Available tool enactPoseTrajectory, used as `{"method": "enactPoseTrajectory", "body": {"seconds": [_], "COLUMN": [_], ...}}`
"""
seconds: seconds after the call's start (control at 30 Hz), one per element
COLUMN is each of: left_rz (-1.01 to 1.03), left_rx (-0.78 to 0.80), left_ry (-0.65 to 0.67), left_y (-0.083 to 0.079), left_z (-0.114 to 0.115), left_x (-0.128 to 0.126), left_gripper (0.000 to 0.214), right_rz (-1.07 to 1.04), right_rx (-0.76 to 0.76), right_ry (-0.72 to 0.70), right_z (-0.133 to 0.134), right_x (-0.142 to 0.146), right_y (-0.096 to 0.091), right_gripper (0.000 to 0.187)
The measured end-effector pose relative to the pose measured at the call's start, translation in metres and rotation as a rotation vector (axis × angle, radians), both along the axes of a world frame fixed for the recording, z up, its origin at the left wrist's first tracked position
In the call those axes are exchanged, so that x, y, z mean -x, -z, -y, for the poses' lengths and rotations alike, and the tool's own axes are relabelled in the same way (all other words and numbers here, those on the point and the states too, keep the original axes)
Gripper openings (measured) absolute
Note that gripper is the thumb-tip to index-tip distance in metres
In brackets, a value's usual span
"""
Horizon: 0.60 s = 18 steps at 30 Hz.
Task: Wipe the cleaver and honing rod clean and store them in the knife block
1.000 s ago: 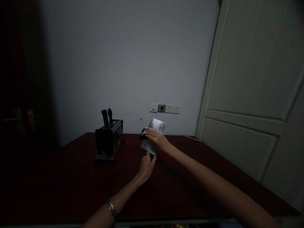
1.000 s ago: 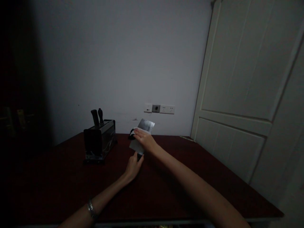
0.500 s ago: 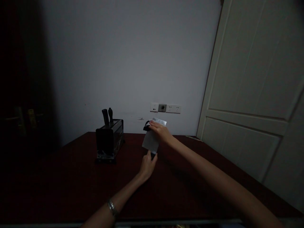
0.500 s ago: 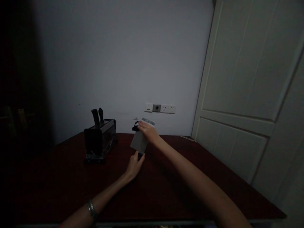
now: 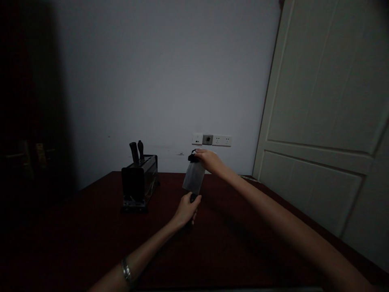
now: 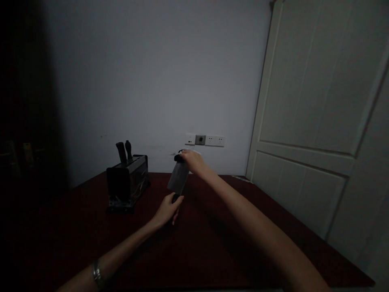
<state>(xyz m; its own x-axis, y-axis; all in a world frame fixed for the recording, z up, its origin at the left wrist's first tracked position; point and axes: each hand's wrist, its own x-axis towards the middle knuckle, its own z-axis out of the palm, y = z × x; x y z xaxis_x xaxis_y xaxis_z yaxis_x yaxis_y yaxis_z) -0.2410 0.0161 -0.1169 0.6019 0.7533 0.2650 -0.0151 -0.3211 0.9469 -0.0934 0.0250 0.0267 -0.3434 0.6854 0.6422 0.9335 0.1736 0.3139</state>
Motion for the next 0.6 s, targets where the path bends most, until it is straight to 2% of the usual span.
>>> {"method": "enactPoseTrajectory", "body": {"seconds": [0.1, 0.2, 0.3, 0.47, 0.6], "left_rz": [0.001, 0.017, 0.039, 0.057, 0.068], "left_rx": [0.051, 0.109, 0.143, 0.142, 0.157], "left_ry": [0.037, 0.074, 0.081, 0.115, 0.125], "left_y": [0.001, 0.006, 0.008, 0.01, 0.013], "left_z": [0.005, 0.005, 0.002, 0.002, 0.005], "left_x": [0.007, 0.011, 0.011, 0.009, 0.007], "left_gripper": [0.034, 0.036, 0.037, 0.039, 0.04], "right_rz": [0.017, 0.071, 0.081, 0.065, 0.128], "right_rx": [0.021, 0.131, 0.199, 0.122, 0.065], "right_ry": [0.058, 0.089, 0.087, 0.104, 0.045], "right_z": [0.006, 0.015, 0.02, 0.018, 0.016], "right_x": [0.006, 0.021, 0.028, 0.018, 0.009], "right_y": [-0.005, 0.005, 0.013, 0.006, 0.007], "right_gripper": [0.024, 0.019, 0.022, 0.018, 0.018]}}
